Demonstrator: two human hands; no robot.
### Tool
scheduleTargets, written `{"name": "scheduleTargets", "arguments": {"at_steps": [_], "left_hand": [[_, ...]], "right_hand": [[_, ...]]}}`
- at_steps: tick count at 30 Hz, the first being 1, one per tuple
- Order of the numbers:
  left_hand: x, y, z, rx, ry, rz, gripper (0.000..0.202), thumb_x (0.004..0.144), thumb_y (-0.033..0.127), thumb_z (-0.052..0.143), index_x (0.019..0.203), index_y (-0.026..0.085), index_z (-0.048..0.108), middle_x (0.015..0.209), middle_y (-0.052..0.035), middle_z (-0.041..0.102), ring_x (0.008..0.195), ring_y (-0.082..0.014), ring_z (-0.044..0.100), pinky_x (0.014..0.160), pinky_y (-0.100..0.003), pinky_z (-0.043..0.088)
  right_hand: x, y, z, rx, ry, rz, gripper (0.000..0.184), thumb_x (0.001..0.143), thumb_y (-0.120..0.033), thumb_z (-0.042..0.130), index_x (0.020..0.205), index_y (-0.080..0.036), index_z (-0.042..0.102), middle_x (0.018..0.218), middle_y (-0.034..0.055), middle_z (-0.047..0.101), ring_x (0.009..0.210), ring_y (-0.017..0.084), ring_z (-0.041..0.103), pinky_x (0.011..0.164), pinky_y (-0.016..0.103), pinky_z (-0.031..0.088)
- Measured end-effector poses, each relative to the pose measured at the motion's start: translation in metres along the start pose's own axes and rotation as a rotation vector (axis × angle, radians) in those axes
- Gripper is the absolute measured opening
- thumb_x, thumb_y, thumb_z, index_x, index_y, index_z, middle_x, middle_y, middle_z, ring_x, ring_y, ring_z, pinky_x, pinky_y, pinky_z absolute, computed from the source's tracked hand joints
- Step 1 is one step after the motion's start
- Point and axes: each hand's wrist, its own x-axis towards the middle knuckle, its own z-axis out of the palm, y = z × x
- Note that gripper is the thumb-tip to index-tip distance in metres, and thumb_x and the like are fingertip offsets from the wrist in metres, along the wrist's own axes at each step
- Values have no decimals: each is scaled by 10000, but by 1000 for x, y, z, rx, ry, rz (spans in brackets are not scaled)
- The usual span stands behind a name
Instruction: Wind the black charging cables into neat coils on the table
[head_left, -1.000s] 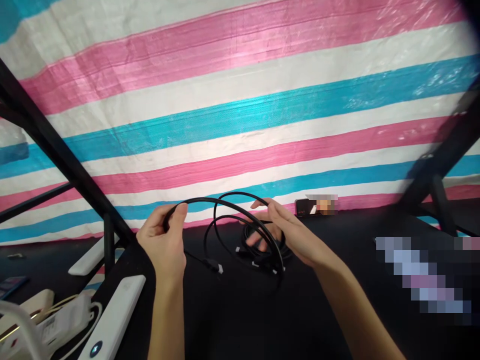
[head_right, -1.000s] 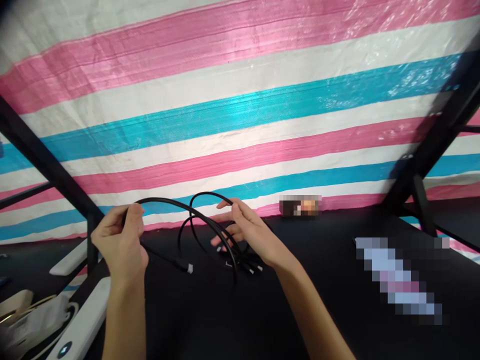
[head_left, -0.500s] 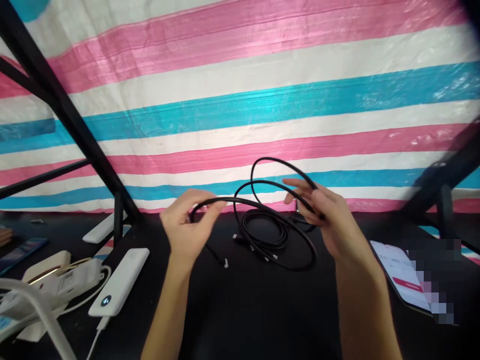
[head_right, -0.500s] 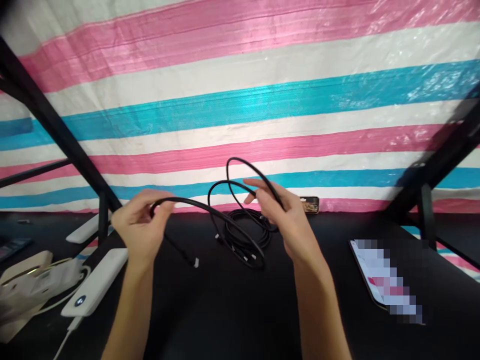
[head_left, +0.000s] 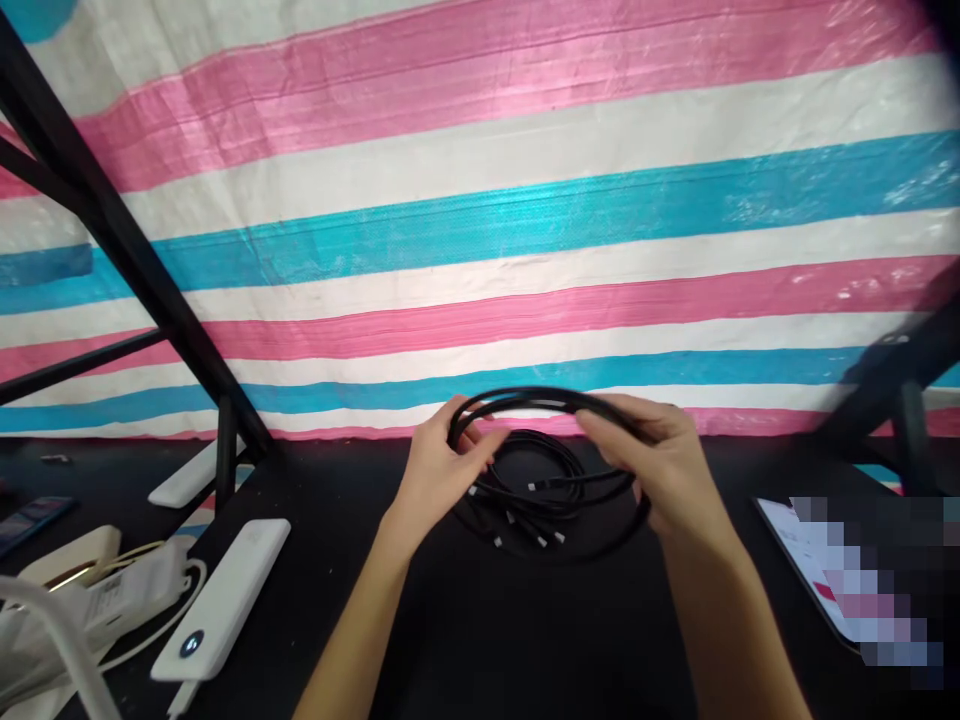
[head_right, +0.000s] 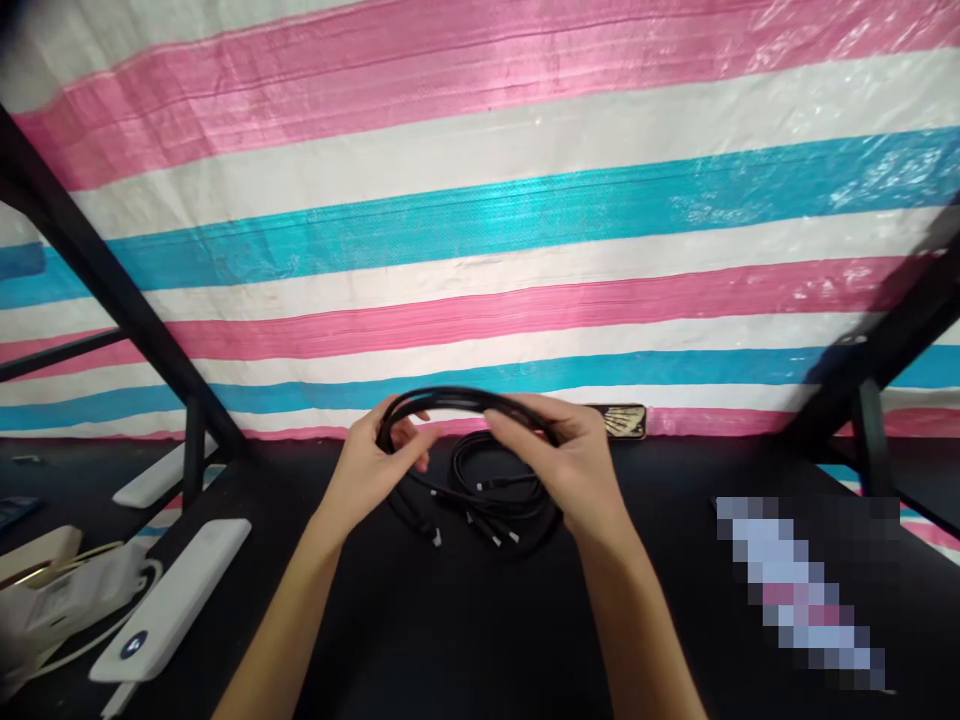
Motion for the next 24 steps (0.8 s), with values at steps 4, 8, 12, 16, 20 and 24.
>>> {"name": "scheduleTargets", "arguments": {"at_steps": [4,8,12,16,20,24], "left_hand": [[12,-11,-8,-376,-17,-181,375,794,481,577,610,160,517,323,95,284,266,-59,381,365,-185,264],[11,-8,-8,-712,81,-272,365,775,458,622,622,147,509,334,118,224,246,-1,169,321,-171,129],[4,-4,9,-890,337,-255,397,757,480,635,610,153,465,354,116,215,268,-2,163,315,-165,138],[-2,-4,26,-899,548,-187,455,785,542,566,588,165,407,371,106,217,280,-12,181,316,-169,149],[3,-3,15,-828,293,-220,430,787,490,592,581,174,384,377,100,252,281,-29,265,343,-168,252],[9,-3,-12,-723,-75,-250,355,793,460,598,632,171,469,351,107,238,265,-38,233,329,-172,259]], "right_hand": [[13,17,-5,162,104,37,190,710,-362,694,788,-195,648,457,-101,286,362,30,241,318,155,183],[15,24,7,-98,23,82,366,676,-353,726,988,-194,621,478,-92,419,366,48,385,346,164,308],[6,25,29,67,60,191,296,708,-377,691,913,-192,584,390,-130,303,281,37,264,285,161,235],[-1,25,42,297,167,228,244,717,-378,689,738,-199,525,389,-130,224,302,25,155,265,155,126],[3,17,30,376,81,242,328,716,-507,665,761,-200,559,390,-123,215,308,26,120,274,167,72],[10,7,9,384,-76,304,384,739,-557,619,766,-174,609,372,-117,207,317,27,75,282,181,38]]}}
